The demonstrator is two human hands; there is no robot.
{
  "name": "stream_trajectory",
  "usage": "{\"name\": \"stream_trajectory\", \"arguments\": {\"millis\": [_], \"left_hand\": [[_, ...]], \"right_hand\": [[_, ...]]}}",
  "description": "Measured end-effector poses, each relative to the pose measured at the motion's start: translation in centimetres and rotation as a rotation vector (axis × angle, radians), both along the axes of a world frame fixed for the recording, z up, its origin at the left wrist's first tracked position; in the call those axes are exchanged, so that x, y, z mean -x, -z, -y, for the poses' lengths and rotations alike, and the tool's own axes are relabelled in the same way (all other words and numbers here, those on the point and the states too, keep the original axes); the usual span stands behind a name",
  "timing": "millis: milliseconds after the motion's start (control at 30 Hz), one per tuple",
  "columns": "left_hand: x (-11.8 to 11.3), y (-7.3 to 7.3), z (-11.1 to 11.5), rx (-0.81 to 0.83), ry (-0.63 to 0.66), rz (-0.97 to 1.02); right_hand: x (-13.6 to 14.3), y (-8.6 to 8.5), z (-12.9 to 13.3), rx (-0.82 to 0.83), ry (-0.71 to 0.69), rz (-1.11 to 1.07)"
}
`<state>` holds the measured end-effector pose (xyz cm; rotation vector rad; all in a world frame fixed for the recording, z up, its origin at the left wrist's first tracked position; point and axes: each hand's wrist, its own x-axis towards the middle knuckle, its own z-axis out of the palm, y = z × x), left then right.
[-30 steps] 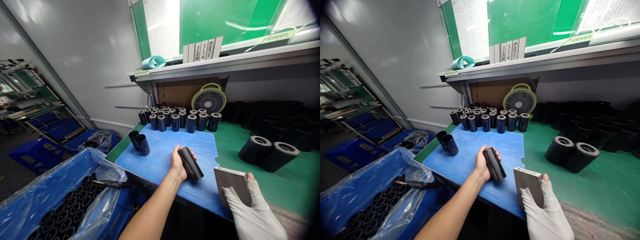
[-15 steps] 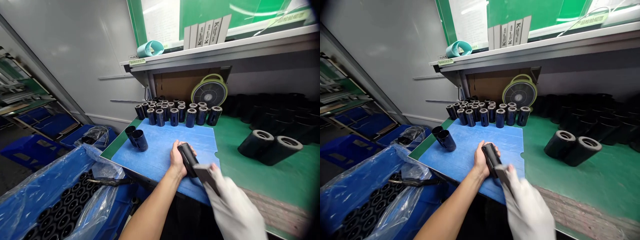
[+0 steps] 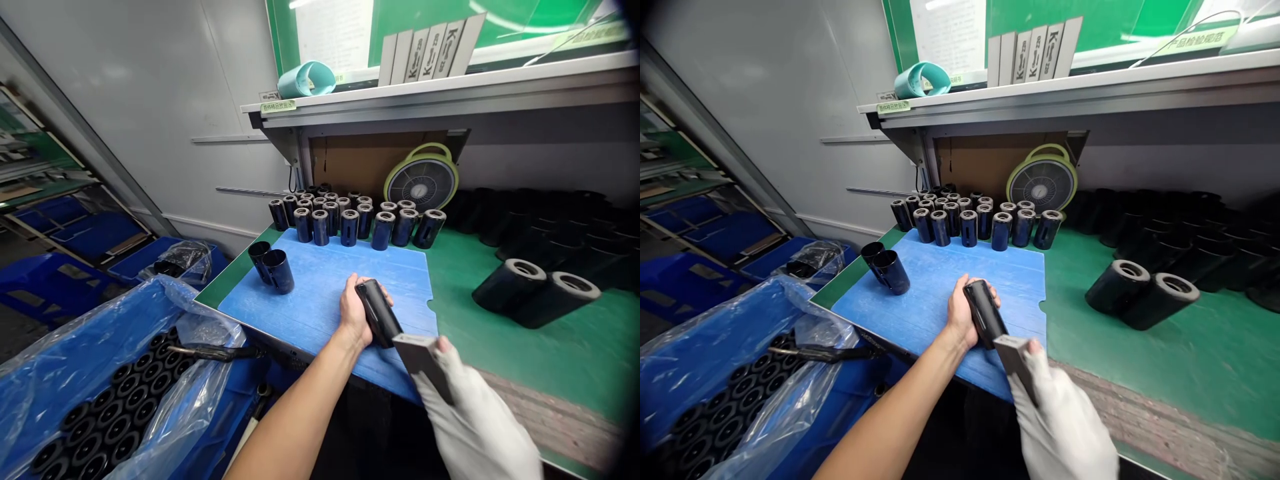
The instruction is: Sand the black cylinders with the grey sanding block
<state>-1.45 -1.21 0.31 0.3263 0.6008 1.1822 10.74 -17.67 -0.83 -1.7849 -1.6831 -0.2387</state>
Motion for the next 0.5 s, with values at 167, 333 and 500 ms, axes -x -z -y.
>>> {"name": "stream_trajectory", "arguments": {"millis": [167, 333, 500], "left_hand": [[0.0, 0.9, -0.2, 0.062, -0.171, -0.047], [0.2, 0.9, -0.2, 0.029, -0.079, 0.009], [0.5, 0.3, 0.2, -0.073, -0.043, -0.036]], "right_hand": [[4.3, -5.3, -9.4, -0.014, 0.071, 0.252], [2.5, -3.8, -6.9, -0.011, -0.110, 0.118], [-3.6, 2.1, 4.1, 0.115, 0.097, -0.213]]}}
